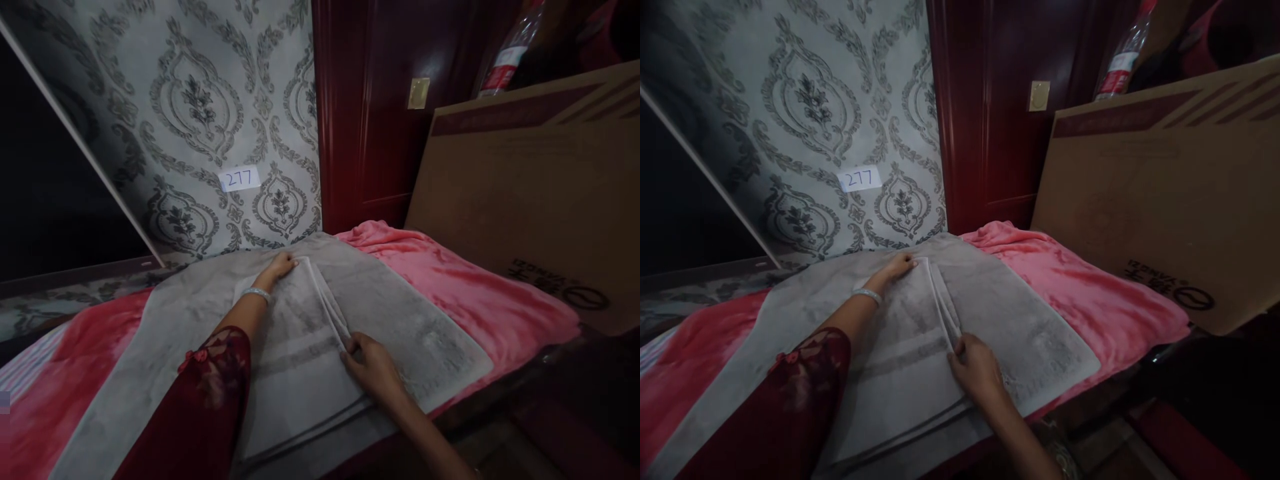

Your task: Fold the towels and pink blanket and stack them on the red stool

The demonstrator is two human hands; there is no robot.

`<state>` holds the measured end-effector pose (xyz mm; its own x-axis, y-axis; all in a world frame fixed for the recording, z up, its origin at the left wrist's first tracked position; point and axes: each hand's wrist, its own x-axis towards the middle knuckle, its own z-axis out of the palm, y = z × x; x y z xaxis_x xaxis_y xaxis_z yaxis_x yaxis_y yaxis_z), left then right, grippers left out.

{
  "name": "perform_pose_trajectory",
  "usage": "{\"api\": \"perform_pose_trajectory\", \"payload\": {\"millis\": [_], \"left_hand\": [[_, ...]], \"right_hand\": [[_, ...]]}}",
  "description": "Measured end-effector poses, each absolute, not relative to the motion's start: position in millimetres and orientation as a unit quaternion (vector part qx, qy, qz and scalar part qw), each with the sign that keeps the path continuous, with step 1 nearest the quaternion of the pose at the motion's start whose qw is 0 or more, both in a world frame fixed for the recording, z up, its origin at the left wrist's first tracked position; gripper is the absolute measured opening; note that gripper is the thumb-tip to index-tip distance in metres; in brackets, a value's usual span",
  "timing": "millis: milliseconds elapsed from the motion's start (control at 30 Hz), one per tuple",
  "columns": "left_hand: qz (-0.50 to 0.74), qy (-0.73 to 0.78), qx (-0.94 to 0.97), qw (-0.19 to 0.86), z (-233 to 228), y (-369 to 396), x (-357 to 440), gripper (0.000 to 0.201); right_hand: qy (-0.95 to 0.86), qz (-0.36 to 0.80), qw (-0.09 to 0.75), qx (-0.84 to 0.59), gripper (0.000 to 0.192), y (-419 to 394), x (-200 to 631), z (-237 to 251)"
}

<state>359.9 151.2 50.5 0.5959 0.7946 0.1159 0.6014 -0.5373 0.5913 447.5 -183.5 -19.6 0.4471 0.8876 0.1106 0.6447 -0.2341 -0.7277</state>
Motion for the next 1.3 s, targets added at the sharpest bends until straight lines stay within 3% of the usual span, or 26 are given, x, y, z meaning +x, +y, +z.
{"api": "perform_pose_trajectory", "payload": {"millis": [267,600,767,967,1300], "left_hand": [[0.179,0.41,0.861,0.243,27,148,379,0.028],[0.187,0.388,0.871,0.236,13,158,385,0.016],[0.166,0.369,0.883,0.239,12,160,386,0.021],[0.156,0.327,0.903,0.23,23,159,392,0.028],[0.173,0.391,0.891,0.152,8,147,406,0.024]], "right_hand": [[-0.474,0.137,0.412,-0.766,0.006,-187,455,-36],[-0.461,0.158,0.471,-0.735,0.015,-189,462,-44],[-0.455,0.184,0.459,-0.741,0.017,-191,461,-42],[-0.449,0.197,0.463,-0.739,0.034,-197,455,-37],[-0.457,0.176,0.482,-0.727,0.029,-199,455,-45]]}}
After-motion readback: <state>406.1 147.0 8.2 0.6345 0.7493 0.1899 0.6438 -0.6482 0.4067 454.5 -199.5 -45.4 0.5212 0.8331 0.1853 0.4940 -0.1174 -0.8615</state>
